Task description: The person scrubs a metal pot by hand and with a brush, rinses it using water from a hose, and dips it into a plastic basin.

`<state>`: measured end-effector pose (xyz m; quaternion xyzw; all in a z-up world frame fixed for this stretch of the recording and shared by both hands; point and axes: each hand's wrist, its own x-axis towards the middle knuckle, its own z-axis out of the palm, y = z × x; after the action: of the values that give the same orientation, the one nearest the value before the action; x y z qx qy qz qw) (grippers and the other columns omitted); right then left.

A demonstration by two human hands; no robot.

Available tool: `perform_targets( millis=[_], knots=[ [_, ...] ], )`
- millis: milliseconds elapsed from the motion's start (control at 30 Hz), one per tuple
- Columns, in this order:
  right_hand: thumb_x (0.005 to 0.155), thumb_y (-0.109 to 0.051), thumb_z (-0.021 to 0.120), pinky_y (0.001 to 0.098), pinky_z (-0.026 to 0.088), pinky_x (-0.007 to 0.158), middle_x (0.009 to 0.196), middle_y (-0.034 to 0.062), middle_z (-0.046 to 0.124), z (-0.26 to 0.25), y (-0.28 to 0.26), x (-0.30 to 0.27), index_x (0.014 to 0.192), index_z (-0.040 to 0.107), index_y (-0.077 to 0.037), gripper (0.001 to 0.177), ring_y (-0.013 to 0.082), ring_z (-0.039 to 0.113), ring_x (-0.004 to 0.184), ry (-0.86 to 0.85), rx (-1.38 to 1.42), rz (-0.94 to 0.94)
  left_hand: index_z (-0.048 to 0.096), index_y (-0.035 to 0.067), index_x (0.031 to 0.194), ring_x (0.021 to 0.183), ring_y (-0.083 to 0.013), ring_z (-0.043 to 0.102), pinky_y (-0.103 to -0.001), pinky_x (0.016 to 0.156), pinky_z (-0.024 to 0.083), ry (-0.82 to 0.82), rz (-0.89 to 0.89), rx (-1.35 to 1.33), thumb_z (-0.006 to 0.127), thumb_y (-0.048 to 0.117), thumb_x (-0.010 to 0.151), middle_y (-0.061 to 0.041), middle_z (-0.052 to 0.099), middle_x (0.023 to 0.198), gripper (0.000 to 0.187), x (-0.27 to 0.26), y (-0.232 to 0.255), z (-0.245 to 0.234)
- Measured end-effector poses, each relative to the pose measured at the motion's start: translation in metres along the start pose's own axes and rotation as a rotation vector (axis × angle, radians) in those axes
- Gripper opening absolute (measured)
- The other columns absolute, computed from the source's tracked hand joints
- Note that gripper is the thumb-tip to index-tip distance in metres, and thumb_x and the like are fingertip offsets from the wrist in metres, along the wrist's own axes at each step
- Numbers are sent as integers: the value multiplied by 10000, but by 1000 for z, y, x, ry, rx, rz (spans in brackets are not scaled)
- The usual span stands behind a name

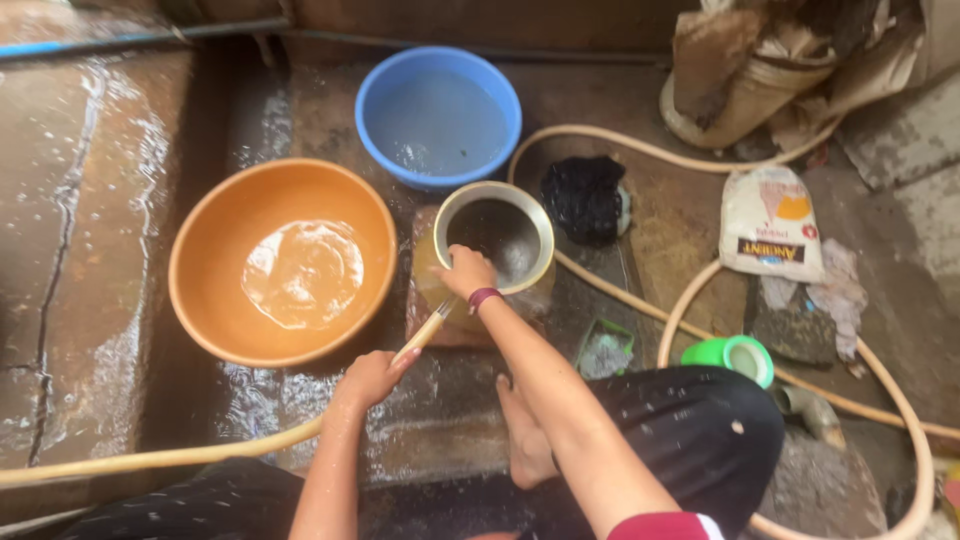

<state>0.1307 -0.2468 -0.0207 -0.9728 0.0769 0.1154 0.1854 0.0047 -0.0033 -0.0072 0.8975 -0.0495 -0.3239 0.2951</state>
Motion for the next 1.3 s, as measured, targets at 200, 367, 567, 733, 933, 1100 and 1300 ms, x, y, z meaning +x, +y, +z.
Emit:
perform_targets(
  millis=[200, 367, 567, 733, 933, 1100, 1300],
  knots=[
    [916, -228, 681, 533, 531, 925, 1131, 255, 709, -11, 27, -13, 1506, 406, -23, 683, 431, 673, 1045, -55, 300, -471, 721, 24, 751, 745, -384, 693, -481, 760, 530, -3, 0, -20, 442, 775, 894, -190, 694, 704, 815, 7, -4, 5],
    [987, -257, 577, 549, 560, 903, 1052, 233, 738, -29, 23, -57, 1479, 480, -123, 519, 431, 728, 983, -124, -237, -334, 686, 6, 707, 676, -338, 716, -475, 710, 561, -152, -46, -105, 477, 786, 857, -166, 679, 655, 822, 3, 2, 1],
    [958, -384, 714, 534, 543, 916, 1231, 306, 615, -18, -25, -10, 1530, 246, 5, 835, 424, 667, 1073, 10, 678, -297, 678, 9, 672, 657, -332, 695, -446, 705, 538, -102, -75, -81, 477, 793, 858, -158, 657, 615, 830, 4, 0, 3],
    [840, -219, 608, 503, 568, 631, 1149, 244, 693, -43, 44, -74, 1556, 342, 9, 797, 404, 712, 816, -5, -123, -688, 665, 9, 634, 506, -229, 585, -399, 560, 486, -113, -18, -232, 509, 768, 868, -116, 582, 548, 810, 9, -7, -2],
    [881, -202, 626, 471, 540, 478, 663, 130, 675, -32, 27, -82, 970, 605, -96, 140, 356, 692, 554, 325, -226, -592, 638, 49, 637, 482, -170, 494, -375, 493, 388, -229, -223, -287, 557, 756, 881, -48, 542, 545, 752, -13, 2, -37],
    [950, -227, 587, 506, 536, 544, 715, 152, 697, -19, 0, -54, 948, 612, -92, 137, 375, 706, 650, 342, -157, -462, 638, -3, 603, 442, -151, 493, -320, 450, 399, -109, -117, -232, 535, 761, 879, -59, 525, 514, 820, -16, 13, -41],
    [969, -281, 567, 483, 518, 565, 708, 191, 676, -41, 37, -7, 740, 698, -75, 334, 387, 669, 632, 622, 227, -238, 625, 33, 610, 423, -162, 456, -326, 402, 339, -112, -171, -336, 562, 717, 882, -55, 520, 517, 739, -20, 10, -52]
  ],
)
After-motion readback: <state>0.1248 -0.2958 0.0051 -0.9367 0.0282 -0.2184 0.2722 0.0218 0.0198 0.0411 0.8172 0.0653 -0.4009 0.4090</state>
